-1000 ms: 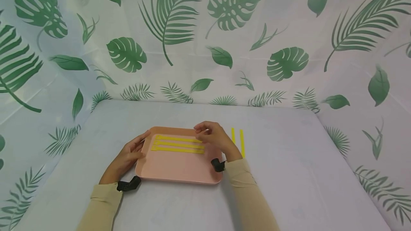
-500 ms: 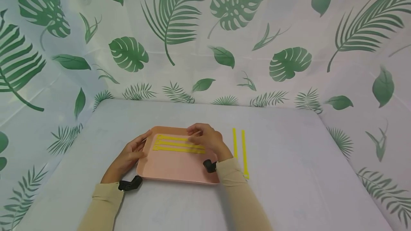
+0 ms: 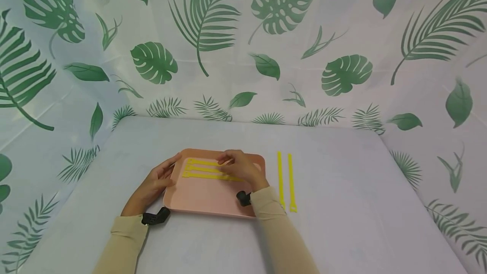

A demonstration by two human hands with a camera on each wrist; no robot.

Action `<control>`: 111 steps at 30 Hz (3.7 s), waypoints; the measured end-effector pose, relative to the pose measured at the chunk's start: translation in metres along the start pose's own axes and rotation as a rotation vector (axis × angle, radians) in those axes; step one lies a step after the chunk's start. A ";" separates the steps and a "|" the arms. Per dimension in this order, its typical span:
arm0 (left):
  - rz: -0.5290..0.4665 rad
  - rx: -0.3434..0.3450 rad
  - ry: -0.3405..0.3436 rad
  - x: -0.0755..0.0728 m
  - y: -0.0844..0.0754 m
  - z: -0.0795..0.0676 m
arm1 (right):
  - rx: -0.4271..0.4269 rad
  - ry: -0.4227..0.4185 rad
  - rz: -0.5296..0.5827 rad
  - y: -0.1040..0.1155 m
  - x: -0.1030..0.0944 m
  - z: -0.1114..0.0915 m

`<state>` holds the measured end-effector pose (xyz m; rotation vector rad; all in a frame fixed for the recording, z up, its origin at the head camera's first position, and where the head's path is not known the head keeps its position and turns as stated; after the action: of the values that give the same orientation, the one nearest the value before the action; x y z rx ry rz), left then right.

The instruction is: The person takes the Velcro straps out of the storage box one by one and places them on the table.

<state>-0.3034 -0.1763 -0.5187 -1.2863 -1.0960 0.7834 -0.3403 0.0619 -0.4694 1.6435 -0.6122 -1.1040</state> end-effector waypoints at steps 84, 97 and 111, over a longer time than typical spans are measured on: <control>-0.004 0.032 0.007 -0.003 0.000 0.003 | -0.223 -0.063 -0.347 0.041 -0.006 -0.020; -0.013 0.018 -0.002 -0.002 0.000 0.003 | -0.216 -0.175 -0.402 0.048 -0.019 -0.033; -0.001 0.012 -0.004 -0.003 0.001 0.003 | -0.163 -0.141 -0.065 0.035 -0.021 -0.033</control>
<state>-0.3071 -0.1774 -0.5203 -1.2742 -1.0936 0.7907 -0.3168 0.0820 -0.4273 1.4635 -0.5473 -1.2908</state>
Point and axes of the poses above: each hand's wrist, its own z-axis towards the middle knuckle, its own x-axis out of the palm, y = z × x, the point moved 9 cm from there along z, towards the middle knuckle, and after that the axes turned 4 degrees about -x, right-handed, at the moved point
